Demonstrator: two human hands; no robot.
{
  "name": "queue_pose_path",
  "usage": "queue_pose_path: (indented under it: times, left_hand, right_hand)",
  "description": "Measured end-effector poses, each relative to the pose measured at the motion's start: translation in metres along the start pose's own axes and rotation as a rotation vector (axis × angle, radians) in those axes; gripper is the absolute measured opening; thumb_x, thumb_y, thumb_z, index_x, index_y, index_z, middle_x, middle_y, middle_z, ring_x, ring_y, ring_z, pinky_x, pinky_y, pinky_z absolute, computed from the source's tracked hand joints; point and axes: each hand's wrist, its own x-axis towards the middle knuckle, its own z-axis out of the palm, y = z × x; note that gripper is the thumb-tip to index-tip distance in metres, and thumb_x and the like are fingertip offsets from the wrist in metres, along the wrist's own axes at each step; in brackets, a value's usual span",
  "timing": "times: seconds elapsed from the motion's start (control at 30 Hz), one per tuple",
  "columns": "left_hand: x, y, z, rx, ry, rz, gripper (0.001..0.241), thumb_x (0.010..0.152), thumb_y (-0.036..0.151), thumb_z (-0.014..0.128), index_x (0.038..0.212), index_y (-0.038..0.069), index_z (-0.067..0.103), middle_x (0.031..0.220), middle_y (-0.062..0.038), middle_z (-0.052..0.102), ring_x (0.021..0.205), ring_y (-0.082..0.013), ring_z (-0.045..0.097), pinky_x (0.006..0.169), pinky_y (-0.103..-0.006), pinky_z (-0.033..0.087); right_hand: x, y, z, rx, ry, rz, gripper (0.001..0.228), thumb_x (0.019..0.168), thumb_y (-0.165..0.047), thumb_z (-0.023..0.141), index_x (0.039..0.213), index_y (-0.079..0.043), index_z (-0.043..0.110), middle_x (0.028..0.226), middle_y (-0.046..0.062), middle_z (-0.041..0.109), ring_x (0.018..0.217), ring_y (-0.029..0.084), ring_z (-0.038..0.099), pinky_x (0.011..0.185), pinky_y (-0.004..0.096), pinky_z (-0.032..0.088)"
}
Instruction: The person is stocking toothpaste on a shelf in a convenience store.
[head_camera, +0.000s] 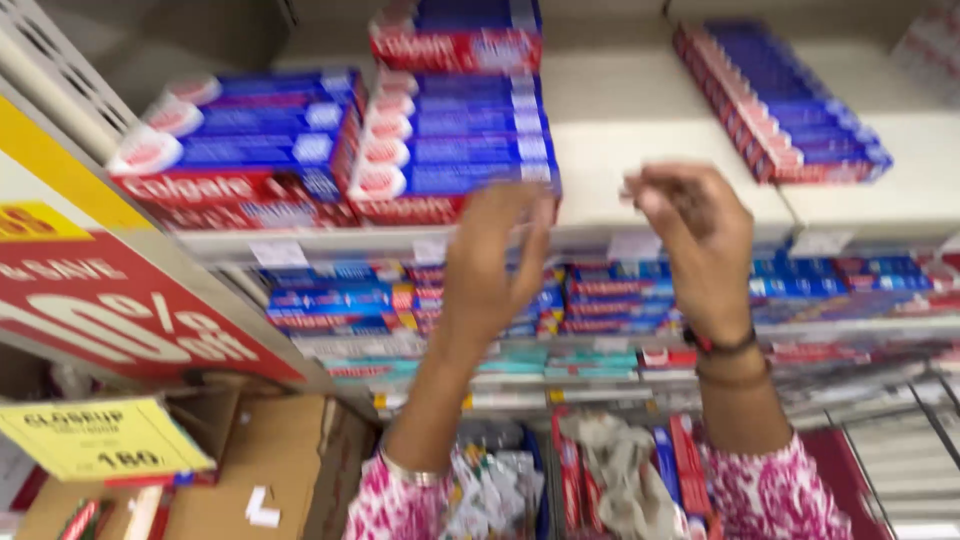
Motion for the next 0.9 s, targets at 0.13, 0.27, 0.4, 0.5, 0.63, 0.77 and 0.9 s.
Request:
queue_pose_path:
  times: [0.13, 0.27, 0.4, 0.5, 0.63, 0.77, 0.9]
  left_hand:
    - [-0.141, 0.033, 0.031, -0.282, -0.161, -0.358, 0.013, 0.100, 0.007, 0.062, 0.109, 0.003, 0.070, 0.100, -0.014, 0.072, 0.095, -0.0305, 0.072, 0.087, -0.0397, 0.056]
    - [-0.344, -0.010, 0.119, -0.215, -0.358, -1.026, 0.014, 0.095, 0.007, 0.060, 0.106, 0.005, 0.068, 0.080, -0.016, 0.067, 0.069, -0.0359, 0.060, 0.065, -0.0441, 0.050]
    - [-0.534, -0.041, 0.182, -0.080, -0.479, -0.882, 0.006, 0.091, 0.006, 0.063, 0.096, 0.001, 0.064, 0.088, -0.019, 0.066, 0.084, -0.0359, 0.067, 0.077, -0.0441, 0.053]
    - [-0.584, -0.032, 0.195, 0.071, -0.608, -1.075, 0.008, 0.091, 0.007, 0.064, 0.097, 0.002, 0.064, 0.098, -0.021, 0.065, 0.092, -0.0384, 0.066, 0.083, -0.0468, 0.052]
    - [-0.585, -0.021, 0.201, 0.269, -0.684, -1.083, 0.041, 0.085, 0.022, 0.081, 0.111, -0.001, 0.060, 0.117, -0.025, 0.057, 0.107, -0.0444, 0.058, 0.092, -0.0505, 0.049]
    - [-0.567, -0.006, 0.217, 0.524, -0.868, -0.982, 0.054, 0.076, 0.008, 0.075, 0.128, 0.006, 0.060, 0.137, -0.017, 0.052, 0.117, -0.0390, 0.058, 0.094, -0.0448, 0.054]
    - [-0.559, 0.002, 0.238, 0.742, -1.012, -1.081, 0.063, 0.082, 0.031, 0.080, 0.128, 0.000, 0.051, 0.132, -0.017, 0.048, 0.124, -0.0343, 0.052, 0.096, -0.0459, 0.051]
  right_hand:
    - [-0.129, 0.062, -0.048, 0.054, 0.020, 0.281, 0.028, 0.101, -0.012, 0.064, 0.125, 0.001, 0.061, 0.114, 0.009, 0.070, 0.104, 0.019, 0.070, 0.096, 0.033, 0.057]
    - [-0.284, 0.208, -0.084, 0.080, -0.049, 0.501, 0.047, 0.102, -0.017, 0.061, 0.143, -0.003, 0.046, 0.125, 0.012, 0.065, 0.109, 0.020, 0.064, 0.097, 0.034, 0.052]
    - [-0.394, 0.292, -0.099, -0.462, -0.287, 0.415, 0.093, 0.084, -0.025, 0.077, 0.155, 0.000, 0.021, 0.150, 0.028, 0.038, 0.137, 0.039, 0.039, 0.111, 0.052, 0.037]
    - [-0.414, 0.286, -0.090, -0.862, -0.572, 0.511, 0.106, 0.079, -0.035, 0.083, 0.157, -0.008, 0.018, 0.158, 0.030, 0.030, 0.142, 0.046, 0.032, 0.108, 0.057, 0.034]
    - [-0.481, 0.361, -0.122, -1.032, -0.757, 0.692, 0.090, 0.080, -0.034, 0.077, 0.160, -0.015, 0.041, 0.138, 0.016, 0.060, 0.128, 0.034, 0.059, 0.107, 0.049, 0.046]
    - [-0.456, 0.309, -0.155, -1.049, -0.635, 0.947, 0.054, 0.084, -0.042, 0.077, 0.131, -0.017, 0.067, 0.124, 0.011, 0.070, 0.106, 0.032, 0.070, 0.097, 0.044, 0.056]
    - [-0.462, 0.290, -0.208, -1.004, -0.347, 0.715, 0.045, 0.071, -0.025, 0.087, 0.108, -0.007, 0.070, 0.102, 0.020, 0.071, 0.088, 0.035, 0.072, 0.086, 0.047, 0.054]
